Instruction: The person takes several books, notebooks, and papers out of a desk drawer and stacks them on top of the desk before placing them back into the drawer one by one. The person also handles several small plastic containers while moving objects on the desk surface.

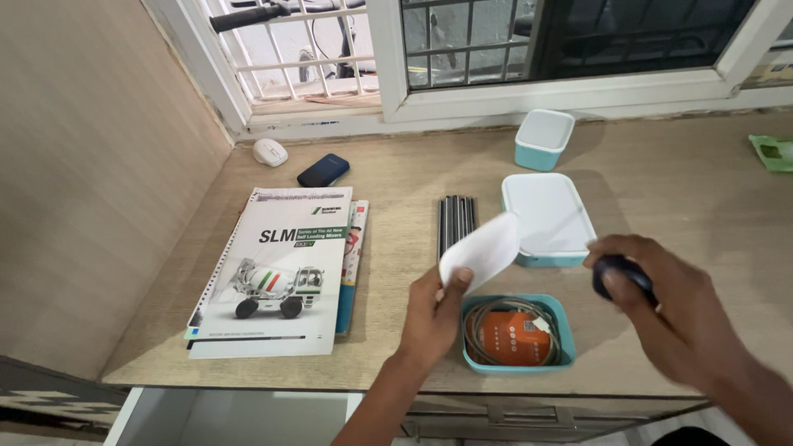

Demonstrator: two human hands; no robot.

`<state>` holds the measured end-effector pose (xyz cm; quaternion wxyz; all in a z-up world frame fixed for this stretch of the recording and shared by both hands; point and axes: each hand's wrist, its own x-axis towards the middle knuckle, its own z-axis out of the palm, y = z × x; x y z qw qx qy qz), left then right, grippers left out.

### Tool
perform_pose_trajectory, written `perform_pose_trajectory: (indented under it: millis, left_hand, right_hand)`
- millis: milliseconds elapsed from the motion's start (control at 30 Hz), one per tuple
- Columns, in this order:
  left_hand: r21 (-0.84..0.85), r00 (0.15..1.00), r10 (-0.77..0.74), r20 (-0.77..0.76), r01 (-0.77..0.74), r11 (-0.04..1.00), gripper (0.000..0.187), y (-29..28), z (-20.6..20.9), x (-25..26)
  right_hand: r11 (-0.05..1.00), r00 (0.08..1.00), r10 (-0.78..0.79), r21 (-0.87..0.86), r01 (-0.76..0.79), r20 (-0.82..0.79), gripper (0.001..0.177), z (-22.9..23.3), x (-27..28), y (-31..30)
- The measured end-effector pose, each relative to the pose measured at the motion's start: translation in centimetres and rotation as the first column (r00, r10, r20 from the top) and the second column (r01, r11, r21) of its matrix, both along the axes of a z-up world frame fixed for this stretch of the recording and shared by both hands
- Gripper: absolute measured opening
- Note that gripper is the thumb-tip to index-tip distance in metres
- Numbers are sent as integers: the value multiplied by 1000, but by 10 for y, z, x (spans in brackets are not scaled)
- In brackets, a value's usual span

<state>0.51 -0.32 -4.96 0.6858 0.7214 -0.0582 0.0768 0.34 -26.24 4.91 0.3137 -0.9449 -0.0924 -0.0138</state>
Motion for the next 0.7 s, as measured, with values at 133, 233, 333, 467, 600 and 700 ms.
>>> perform_pose_trajectory:
  millis: [133,233,333,467,600,700]
  left_hand:
    - [-18,986,119,113,-118,993,43,9,8,3]
    - [-12,979,113,169,-112,994,44,13,12,-2]
    - [-87,979,108,174,-94,992,44,11,16,-9]
    - [-181,989,120,92,-102,978,48,10,23,-14]
    - [-211,992,124,29,-115,971,51,8,30,-17]
    - [-314,989,149,15,-137,939,44,2,30,-22]
  right_hand:
    - [943,942,323,114,-312,-90,36,-18,-11,23]
    - [728,727,673,54,-684,134,39,-23,-5,35]
    - [792,779,609,163,-588,-146,37,-27,7,47]
    - [754,751,653,167,-635,-98,33,-47,16,45]
    - [769,761,633,-2,-639,138,27,-61,17,34]
    - [902,867,430,-90,-422,253,23,-53,7,24]
